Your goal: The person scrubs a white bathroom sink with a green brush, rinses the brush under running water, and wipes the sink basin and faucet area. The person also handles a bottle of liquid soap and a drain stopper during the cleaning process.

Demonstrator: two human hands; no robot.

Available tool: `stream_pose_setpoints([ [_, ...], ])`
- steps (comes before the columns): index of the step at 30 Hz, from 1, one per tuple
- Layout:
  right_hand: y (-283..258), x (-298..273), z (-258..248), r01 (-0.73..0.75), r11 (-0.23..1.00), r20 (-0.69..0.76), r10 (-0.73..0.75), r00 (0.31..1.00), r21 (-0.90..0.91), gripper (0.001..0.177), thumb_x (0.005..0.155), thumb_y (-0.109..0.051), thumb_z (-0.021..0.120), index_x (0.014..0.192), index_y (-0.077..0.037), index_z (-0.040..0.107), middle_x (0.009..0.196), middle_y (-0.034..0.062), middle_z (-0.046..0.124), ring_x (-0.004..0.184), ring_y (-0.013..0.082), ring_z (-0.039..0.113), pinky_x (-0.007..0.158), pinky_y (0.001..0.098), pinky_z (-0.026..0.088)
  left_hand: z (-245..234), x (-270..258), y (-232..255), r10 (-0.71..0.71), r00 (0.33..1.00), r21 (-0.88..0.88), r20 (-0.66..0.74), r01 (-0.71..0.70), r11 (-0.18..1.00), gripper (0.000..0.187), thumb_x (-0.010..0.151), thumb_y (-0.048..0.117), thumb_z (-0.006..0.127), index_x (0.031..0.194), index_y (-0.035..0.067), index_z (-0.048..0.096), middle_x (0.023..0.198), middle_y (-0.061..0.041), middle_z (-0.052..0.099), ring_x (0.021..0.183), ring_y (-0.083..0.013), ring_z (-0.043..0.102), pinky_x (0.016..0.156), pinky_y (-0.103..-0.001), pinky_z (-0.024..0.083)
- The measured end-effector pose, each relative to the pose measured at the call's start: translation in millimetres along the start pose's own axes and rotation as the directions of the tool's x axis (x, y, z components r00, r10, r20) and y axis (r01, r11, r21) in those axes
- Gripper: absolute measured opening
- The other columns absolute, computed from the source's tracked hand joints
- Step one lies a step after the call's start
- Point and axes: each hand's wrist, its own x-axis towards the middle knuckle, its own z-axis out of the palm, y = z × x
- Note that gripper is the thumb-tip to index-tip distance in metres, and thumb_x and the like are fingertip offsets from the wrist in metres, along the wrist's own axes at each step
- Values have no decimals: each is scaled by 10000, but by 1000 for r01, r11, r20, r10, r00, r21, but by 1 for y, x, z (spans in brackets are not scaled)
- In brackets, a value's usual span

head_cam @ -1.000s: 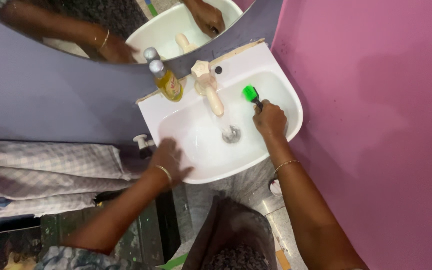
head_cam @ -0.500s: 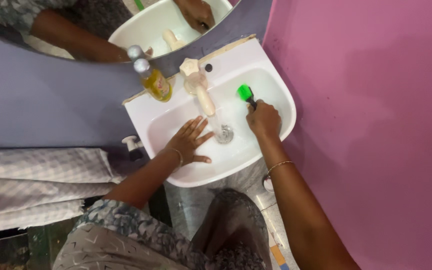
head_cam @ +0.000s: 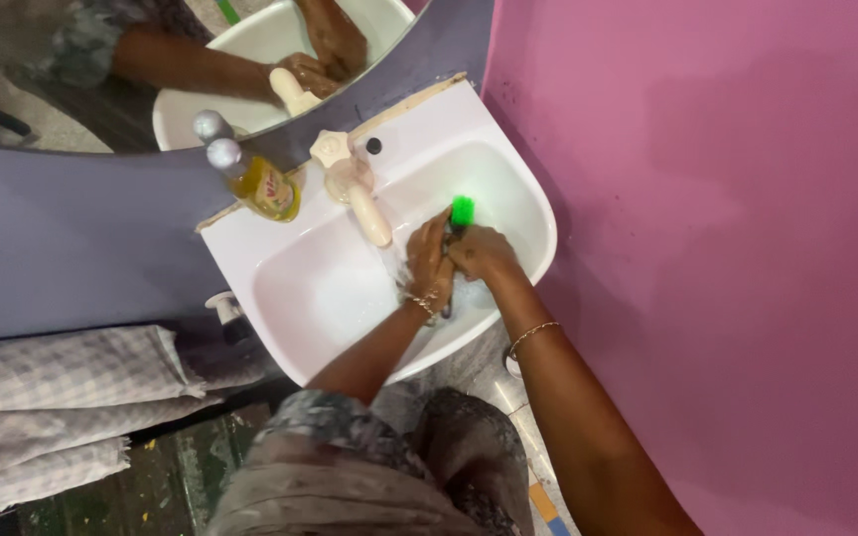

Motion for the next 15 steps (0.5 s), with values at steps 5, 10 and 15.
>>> stream_pose_setpoints([
  [5, 8, 8, 21, 98, 976, 468, -181, 865, 197, 310, 1005, -290, 546, 1017, -40, 729, 892, 148, 722, 802, 250, 696, 747, 383, 584, -71, -20, -29, -223, 905, -271, 363, 332, 903, 552, 976, 166, 461, 1520, 132, 552, 810, -211, 723, 621, -236, 659, 648, -385, 576],
  [10, -3, 8, 26, 231, 967, 441, -253, 861, 104, 270, 1007, -245, 551, 1071, -41, 716, 851, 124, 700, 727, 202, 667, 709, 354, 598, -117, -34, -36, -139, 877, 177, 459, 63, 982, 279, 1013, 304, 632, 1134, 54, 601, 853, -148, 732, 756, -321, 705, 768, -491, 540],
  [15, 10, 32, 15, 225, 971, -337, -237, 911, -74, 389, 1021, -341, 529, 1238, -44, 656, 1240, 190, 652, 1144, 341, 613, 1041, 477, 488, -172, -28, -32, -245, 863, 405, 442, 52, 913, 484, 980, 184, 569, 1453, 120, 488, 1011, -206, 695, 887, -407, 681, 790, -523, 543],
])
